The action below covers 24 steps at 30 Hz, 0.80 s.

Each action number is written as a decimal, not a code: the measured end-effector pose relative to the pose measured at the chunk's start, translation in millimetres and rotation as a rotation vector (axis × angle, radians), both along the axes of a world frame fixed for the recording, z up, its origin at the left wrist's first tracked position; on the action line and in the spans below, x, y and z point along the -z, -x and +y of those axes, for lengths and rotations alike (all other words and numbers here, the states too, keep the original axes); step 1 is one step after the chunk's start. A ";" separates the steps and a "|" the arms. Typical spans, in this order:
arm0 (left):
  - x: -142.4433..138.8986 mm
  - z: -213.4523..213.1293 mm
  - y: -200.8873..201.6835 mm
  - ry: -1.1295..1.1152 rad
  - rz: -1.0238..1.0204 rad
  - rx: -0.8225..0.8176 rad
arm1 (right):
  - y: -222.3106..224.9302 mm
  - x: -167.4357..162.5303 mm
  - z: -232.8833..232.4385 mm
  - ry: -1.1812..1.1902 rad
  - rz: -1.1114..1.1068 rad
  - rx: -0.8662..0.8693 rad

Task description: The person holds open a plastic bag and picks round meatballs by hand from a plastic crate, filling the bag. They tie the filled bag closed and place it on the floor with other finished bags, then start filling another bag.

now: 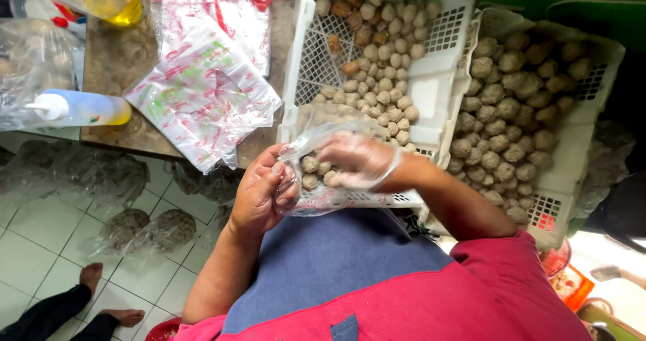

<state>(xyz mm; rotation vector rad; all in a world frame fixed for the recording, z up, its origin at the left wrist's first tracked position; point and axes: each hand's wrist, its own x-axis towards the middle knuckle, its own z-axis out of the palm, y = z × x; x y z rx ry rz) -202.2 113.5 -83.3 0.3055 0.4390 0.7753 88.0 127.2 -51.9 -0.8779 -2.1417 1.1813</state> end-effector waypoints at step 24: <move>-4.6 -9.0 2.2 -0.025 0.010 -0.002 | -92.9 74.7 56.8 0.613 0.171 0.672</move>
